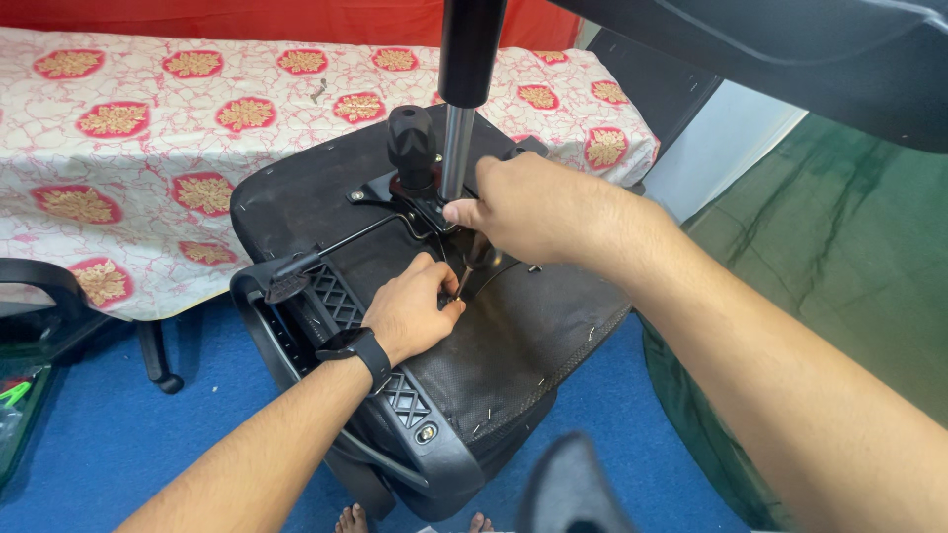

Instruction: The person uses a screwdriver to remove screws from the underside of an office chair. They systematically loosen and remove multiple screws from the central mounting plate, detaching the gas lift mechanism from the seat base.

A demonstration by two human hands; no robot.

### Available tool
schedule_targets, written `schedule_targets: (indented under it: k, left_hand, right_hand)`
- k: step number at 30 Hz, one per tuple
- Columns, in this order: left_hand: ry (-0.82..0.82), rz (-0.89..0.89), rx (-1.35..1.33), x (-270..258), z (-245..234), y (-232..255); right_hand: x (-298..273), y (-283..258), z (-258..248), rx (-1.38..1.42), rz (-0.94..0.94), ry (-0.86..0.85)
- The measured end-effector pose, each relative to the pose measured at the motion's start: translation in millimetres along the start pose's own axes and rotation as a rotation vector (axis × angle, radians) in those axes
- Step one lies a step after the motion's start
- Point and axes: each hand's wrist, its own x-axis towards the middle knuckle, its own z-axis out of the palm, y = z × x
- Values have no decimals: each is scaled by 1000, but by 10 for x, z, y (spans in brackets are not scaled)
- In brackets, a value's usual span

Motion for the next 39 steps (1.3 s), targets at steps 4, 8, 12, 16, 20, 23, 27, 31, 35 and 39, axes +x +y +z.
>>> schedule_targets:
  k: [4,8,12,16,20,23,27,31,35,39]
  left_hand:
    - [-40,-24,5,11,-16,2]
    - [5,5,8,-3,-14,7]
    - [-14,-12,6,3,-17,6]
    - [-3,-5,19,-1,-12,7]
    - [-2,-8,19,2,-2,2]
    - [11,-1,21,0,6,0]
    - [-22,-32,34,14,-4,5]
    - [1,-16,39,3,-9,17]
    - [-14,-23,31,-4,-17,25]
    - [-9,-17,35,-6,-17,27]
  right_hand:
    - [-6,52,8,188,-313,72]
    - [-46,-17,6,185,-212,148]
    - [-79,-105,-43,189,-90,89]
    - [-129,-70,-116,231,-331,59]
    - [-75,-79,-70,144,-76,52]
    - [-64,-6,-65,169,-279,63]
    - [-50,10,-40,217,-357,115]
    - [-52,-22,-26,155,-32,65]
    - [-41,-16,-25,178,-398,121]
    - [-28,15,-18,181,-100,61]
